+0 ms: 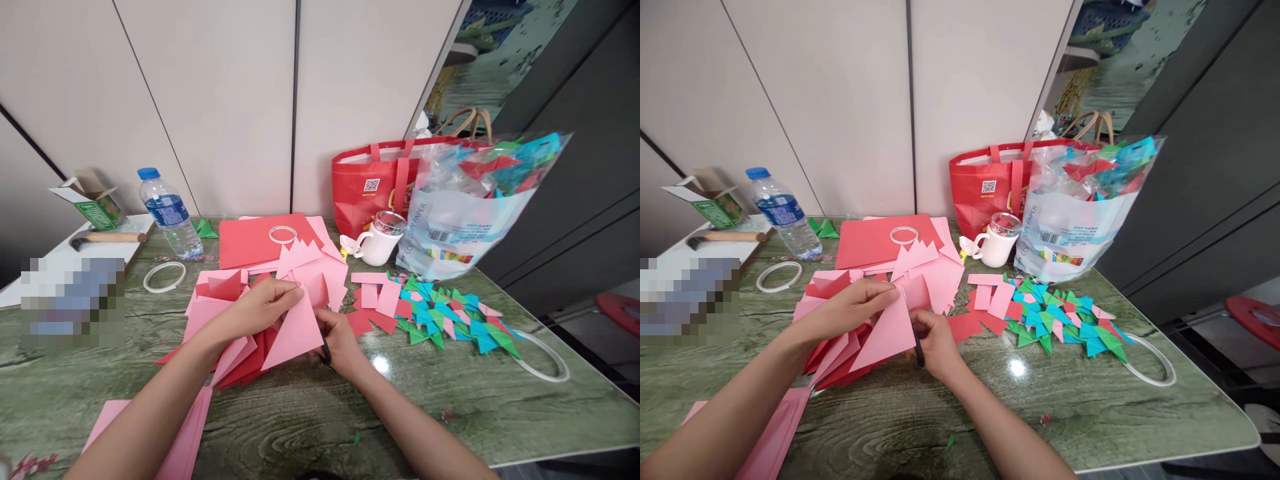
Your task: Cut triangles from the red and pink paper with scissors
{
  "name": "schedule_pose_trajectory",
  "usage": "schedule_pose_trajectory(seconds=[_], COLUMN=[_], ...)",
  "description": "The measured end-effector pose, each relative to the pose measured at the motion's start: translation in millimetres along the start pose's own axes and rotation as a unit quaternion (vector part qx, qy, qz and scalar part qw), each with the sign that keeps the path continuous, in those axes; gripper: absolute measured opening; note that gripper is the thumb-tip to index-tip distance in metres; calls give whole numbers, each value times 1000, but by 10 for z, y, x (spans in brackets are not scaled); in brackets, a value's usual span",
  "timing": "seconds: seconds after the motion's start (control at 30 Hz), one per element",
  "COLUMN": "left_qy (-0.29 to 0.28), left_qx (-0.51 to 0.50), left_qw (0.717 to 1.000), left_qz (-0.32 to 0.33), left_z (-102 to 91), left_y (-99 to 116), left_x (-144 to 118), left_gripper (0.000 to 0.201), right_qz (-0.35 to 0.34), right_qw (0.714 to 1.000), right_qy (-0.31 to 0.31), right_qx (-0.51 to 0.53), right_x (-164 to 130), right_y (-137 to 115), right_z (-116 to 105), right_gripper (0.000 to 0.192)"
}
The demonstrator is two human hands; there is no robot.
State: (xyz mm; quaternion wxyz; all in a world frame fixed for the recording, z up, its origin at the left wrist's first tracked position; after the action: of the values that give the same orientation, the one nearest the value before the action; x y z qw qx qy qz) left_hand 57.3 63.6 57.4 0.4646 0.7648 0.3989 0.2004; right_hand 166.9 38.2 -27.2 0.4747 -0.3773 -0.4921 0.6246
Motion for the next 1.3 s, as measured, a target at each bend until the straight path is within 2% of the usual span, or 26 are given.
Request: schedule_pose_trajectory(seconds=[0.13, 0.27, 0.4, 0.9, 1.03, 1.13, 1.2, 1.3], left_qy=[16, -1, -9, -8, -20, -25, -1, 75], left_qx=[0, 24, 6, 0, 31, 64, 91, 187], left_qw=[1000, 1000, 1000, 1000, 999, 998, 996, 979], left_qz=[-1, 17, 12, -3, 4, 7, -4, -16], left_z=[-10, 19, 52, 55, 35, -75, -241, -576], left_y=[-11, -15, -7, -11, -29, -34, -49, -86], left_x=[21, 33, 29, 25, 24, -11, -65, -179], left_gripper=[35, 34, 35, 34, 35, 35, 36, 34], right_qz=[-10, -46, -56, -45, -35, -2, 6, -49], right_qw=[1000, 999, 998, 999, 998, 999, 998, 989], right_qy=[-15, -21, -21, 11, 27, 22, 41, 134], right_qx=[-6, -7, -14, -20, -43, -48, -48, -42], right_x=[0, -5, -9, -5, 0, -10, -21, -38], right_y=[20, -41, -78, -66, -47, -24, -31, -108], right_z=[7, 33, 46, 3, -9, 9, -6, -120], right_gripper=[23, 24, 25, 20, 25, 26, 26, 27])
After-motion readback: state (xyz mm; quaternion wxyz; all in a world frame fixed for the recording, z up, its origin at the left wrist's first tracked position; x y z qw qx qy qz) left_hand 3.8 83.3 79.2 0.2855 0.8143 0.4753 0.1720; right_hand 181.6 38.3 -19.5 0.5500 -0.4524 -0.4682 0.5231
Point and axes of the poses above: each hand's wrist, its own x-axis towards the middle knuckle, its own z-axis out of the palm, y = z × x, the point moved 5 cm from there along x, towards the middle knuckle, and after that the axes turned 1 degree about z, right-handed, at the moved point
